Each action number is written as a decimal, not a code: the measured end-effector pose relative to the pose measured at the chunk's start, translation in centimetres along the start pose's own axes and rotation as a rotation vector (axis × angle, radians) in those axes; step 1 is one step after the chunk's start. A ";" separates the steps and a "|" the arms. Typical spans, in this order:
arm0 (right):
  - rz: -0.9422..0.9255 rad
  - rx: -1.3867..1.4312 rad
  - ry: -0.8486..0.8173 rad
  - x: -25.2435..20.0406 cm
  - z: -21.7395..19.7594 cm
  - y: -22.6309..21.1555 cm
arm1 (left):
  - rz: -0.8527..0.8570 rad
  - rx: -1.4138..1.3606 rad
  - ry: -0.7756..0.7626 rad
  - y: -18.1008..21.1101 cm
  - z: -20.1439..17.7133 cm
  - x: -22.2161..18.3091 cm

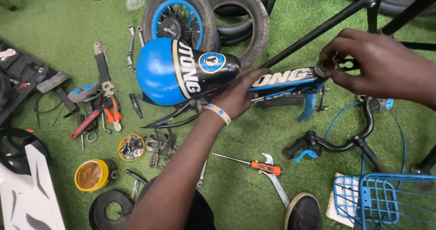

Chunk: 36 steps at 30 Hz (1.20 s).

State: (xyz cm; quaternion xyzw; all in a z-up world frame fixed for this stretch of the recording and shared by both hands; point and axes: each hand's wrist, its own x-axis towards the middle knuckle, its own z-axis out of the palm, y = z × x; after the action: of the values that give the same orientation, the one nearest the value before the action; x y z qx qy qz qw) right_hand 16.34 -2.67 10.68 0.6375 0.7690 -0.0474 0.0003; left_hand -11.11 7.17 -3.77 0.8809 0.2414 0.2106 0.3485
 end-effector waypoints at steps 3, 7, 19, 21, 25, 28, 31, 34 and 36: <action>0.009 -0.050 -0.028 0.4 -0.5 -0.7 | 0.007 0.048 0.017 0.8 -1.1 -1.3; -0.011 -0.041 -0.014 0.8 0.9 0.4 | -0.134 0.051 0.026 2.4 -2.7 -3.6; -0.083 0.172 0.205 2.5 5.7 3.6 | 0.036 0.007 0.176 3.2 -5.9 -10.4; -0.012 -0.159 0.080 2.6 2.8 0.9 | 0.053 -0.007 0.236 4.1 -4.8 -9.1; -0.069 -0.131 -0.017 2.3 -0.8 -2.5 | 0.221 -0.075 0.326 5.9 -1.6 -3.7; -0.042 -0.054 -0.029 1.8 -1.1 -2.7 | 0.349 -0.121 0.367 7.0 0.6 0.7; -0.092 0.001 0.039 0.8 -1.0 -1.9 | 0.277 -0.222 0.361 8.1 2.4 3.8; -0.075 0.006 0.085 -0.6 -1.2 -1.1 | 0.232 -0.183 0.401 8.2 3.8 5.6; -0.043 0.105 0.185 -1.9 -2.0 -1.2 | 0.232 -0.257 0.459 8.2 3.7 6.3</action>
State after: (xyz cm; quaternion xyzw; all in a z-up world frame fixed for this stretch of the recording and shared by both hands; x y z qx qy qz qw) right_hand 15.62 -4.62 12.87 0.6216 0.7757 -0.0285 -0.1053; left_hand -1.76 3.62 0.91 0.7806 0.1828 0.4717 0.3671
